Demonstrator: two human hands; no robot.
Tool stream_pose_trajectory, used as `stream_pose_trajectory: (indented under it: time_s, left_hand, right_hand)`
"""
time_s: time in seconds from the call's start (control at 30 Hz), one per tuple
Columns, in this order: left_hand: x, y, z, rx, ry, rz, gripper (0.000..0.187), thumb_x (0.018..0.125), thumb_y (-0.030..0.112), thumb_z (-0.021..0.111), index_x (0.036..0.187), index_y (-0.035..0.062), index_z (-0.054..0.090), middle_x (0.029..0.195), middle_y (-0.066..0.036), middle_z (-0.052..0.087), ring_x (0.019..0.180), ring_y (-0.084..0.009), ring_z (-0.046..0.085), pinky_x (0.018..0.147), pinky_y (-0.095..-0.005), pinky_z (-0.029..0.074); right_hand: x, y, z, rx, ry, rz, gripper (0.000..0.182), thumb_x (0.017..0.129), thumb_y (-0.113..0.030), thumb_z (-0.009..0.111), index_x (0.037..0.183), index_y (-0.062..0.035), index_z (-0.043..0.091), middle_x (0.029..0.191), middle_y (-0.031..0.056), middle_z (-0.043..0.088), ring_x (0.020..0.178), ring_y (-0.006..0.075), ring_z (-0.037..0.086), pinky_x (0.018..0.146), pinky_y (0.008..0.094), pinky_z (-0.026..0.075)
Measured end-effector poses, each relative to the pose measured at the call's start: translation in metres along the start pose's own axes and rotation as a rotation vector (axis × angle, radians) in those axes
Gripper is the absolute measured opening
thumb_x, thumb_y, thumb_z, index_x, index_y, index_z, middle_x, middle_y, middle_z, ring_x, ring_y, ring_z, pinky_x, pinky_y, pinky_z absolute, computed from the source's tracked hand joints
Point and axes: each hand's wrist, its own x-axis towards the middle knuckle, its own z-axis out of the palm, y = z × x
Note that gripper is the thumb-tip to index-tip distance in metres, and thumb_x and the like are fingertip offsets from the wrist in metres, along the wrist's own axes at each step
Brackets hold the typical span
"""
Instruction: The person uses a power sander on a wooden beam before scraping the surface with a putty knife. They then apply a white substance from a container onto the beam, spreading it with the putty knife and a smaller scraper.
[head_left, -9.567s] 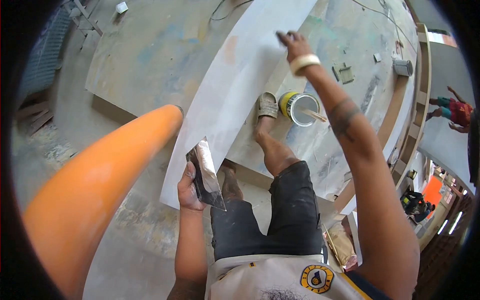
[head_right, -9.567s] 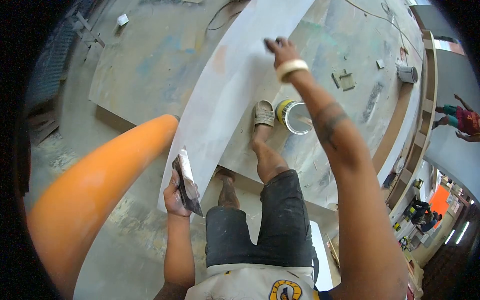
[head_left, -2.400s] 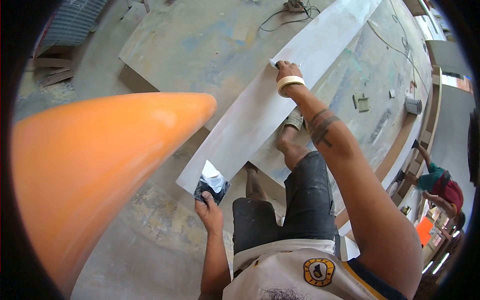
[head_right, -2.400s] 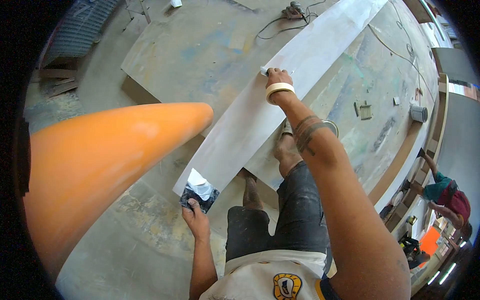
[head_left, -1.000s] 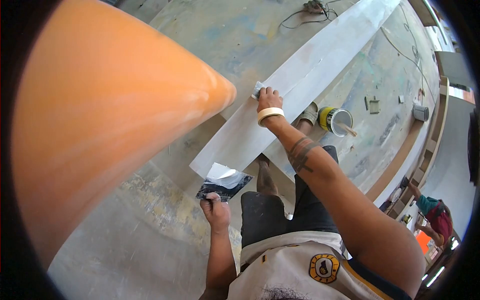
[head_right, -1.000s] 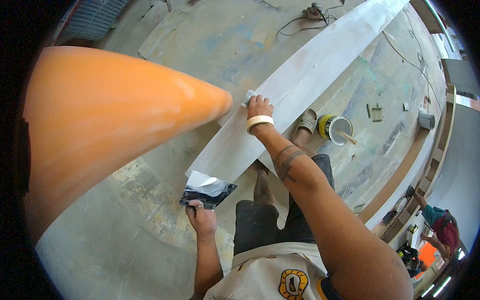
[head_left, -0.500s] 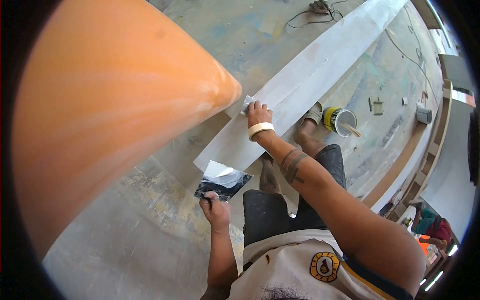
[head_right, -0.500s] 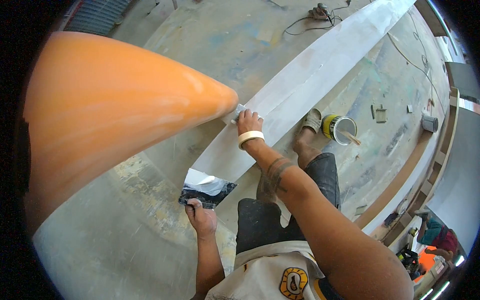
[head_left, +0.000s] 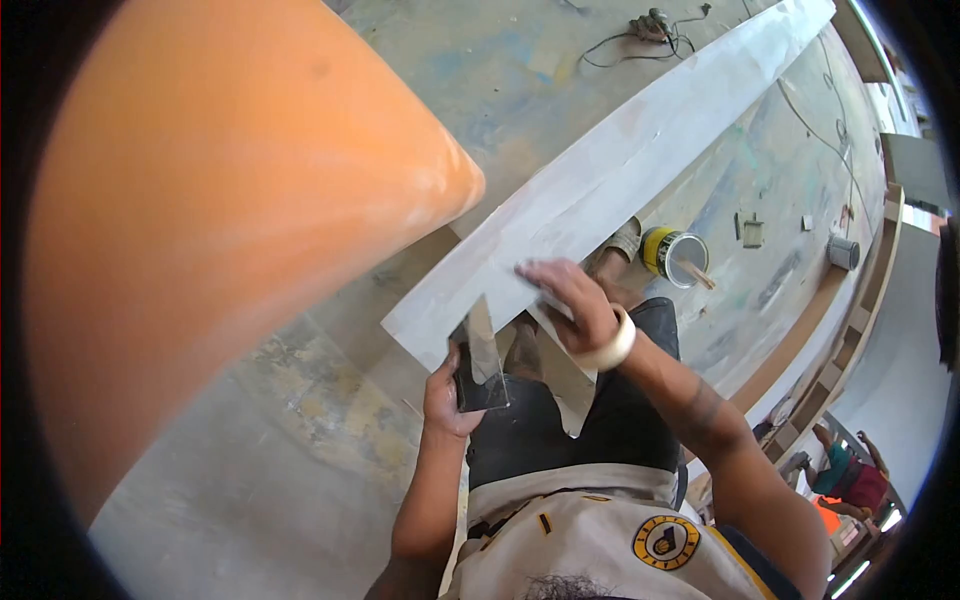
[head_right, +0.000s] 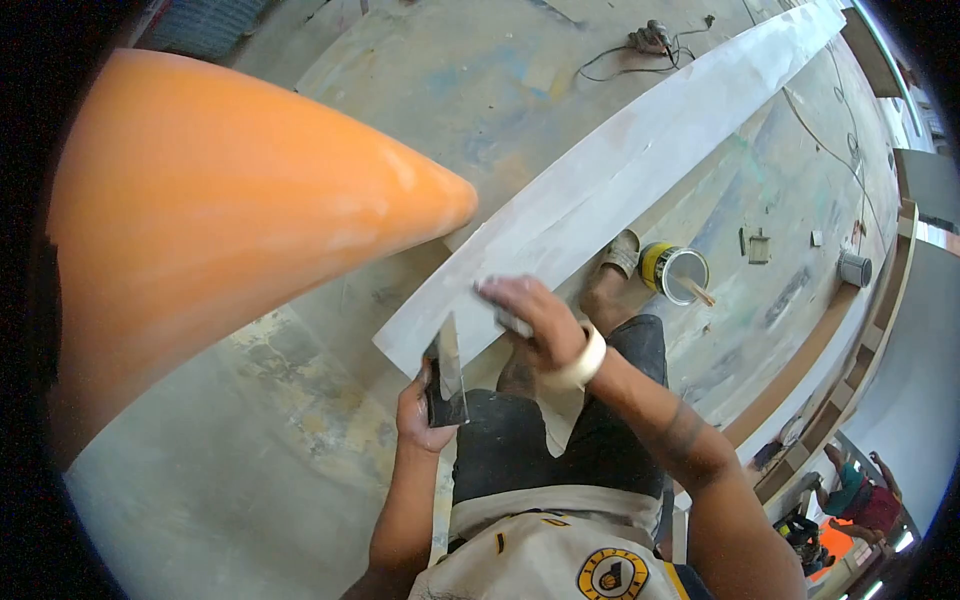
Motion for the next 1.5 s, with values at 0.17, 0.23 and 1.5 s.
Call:
stream_pose_trajectory:
  time_s: [0.17,0.23,1.5]
  left_hand:
    - [0.013,-0.016,0.041,0.131,-0.061,-0.158,0.038,0.102,0.028,0.049,0.127,0.0004,0.053,0.115,-0.012,0.065,0.102,-0.0231,0.065,0.085,-0.0356,0.054]
    - [0.021,-0.019,0.048,0.251,0.003,-0.069,0.039,0.101,0.026,0.051,0.132,0.0035,0.05,0.117,-0.012,0.064,0.106,-0.0232,0.064,0.089,-0.0381,0.054]
    - [0.087,-0.053,0.098,0.197,0.134,0.043,0.044,0.103,0.038,0.043,0.13,0.0047,0.054,0.108,-0.012,0.067,0.053,-0.0216,0.058,0.042,-0.0319,0.043]
  right_hand:
    - [-0.011,-0.05,-0.031,-0.239,-0.198,-0.62,0.044,0.083,-0.013,0.065,0.126,-0.0193,0.062,0.124,0.0078,0.059,0.107,0.0264,0.06,0.094,0.0382,0.053]
    - [-0.026,-0.038,-0.028,-0.349,-0.162,-0.539,0.048,0.082,-0.014,0.064,0.129,-0.0221,0.06,0.126,0.0077,0.056,0.111,0.0288,0.057,0.094,0.0381,0.053]
    - [0.046,0.333,-0.22,-0.974,0.165,0.458,0.036,0.083,-0.004,0.054,0.117,-0.01,0.063,0.117,0.0109,0.063,0.103,0.0349,0.059,0.09,0.0427,0.051]
